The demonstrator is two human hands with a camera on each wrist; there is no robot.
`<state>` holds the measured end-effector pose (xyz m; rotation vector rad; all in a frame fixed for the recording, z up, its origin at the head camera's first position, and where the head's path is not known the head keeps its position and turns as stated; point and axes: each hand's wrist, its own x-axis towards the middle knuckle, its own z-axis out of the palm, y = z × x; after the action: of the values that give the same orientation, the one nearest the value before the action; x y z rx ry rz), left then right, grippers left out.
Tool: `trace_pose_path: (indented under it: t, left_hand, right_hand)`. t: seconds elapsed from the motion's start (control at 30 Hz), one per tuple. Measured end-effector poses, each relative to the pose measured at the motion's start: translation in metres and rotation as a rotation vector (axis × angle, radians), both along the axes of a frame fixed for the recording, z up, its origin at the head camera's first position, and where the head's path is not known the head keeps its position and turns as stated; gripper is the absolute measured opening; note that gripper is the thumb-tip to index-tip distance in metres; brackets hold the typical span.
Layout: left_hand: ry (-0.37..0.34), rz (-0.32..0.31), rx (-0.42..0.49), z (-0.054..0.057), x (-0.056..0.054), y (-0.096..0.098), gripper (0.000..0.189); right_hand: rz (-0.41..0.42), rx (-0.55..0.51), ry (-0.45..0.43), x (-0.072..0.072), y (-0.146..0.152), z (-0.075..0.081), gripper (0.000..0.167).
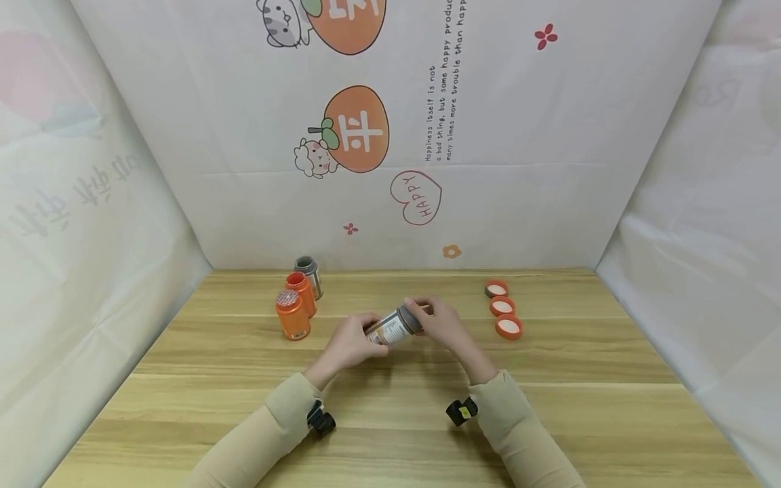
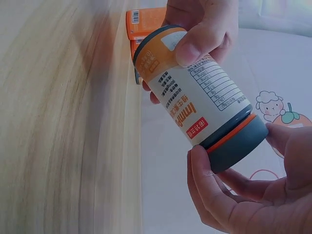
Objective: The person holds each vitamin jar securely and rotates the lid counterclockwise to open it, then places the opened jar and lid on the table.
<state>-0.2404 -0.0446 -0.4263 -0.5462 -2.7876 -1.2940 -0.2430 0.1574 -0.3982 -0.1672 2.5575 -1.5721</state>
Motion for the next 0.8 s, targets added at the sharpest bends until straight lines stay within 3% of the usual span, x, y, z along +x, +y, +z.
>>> trace_pose_path:
  t: [0.17,0.37,0.67,0.8]
  left_hand:
    - [0.003,0.0,0.0,0.0,0.0018,0.0011,0.043]
    - [0.037,-0.007,-0.008,0.0007,0.0035,0.0029,0.042]
    - [0.017,-0.012,-0.022,0.0058,0.0073,0.0049,0.047]
    - [0.008,-0.017,-0.021,0.0066,0.0081,0.0069,0.048]
  right_hand:
    - [-0.008,0.032,0.015,0.0008,-0.0028,-0.0003,0.06]
    - [-0.029,0.078,0.094,0.0044,-0.008,-0.0018,0.048]
    - [-0.053,0.185,0.125,0.0077,-0.0089,-0.0024,0.056]
    - [-0.049,0.177,0.131,0.0079,-0.0083,-0.0018,0.052]
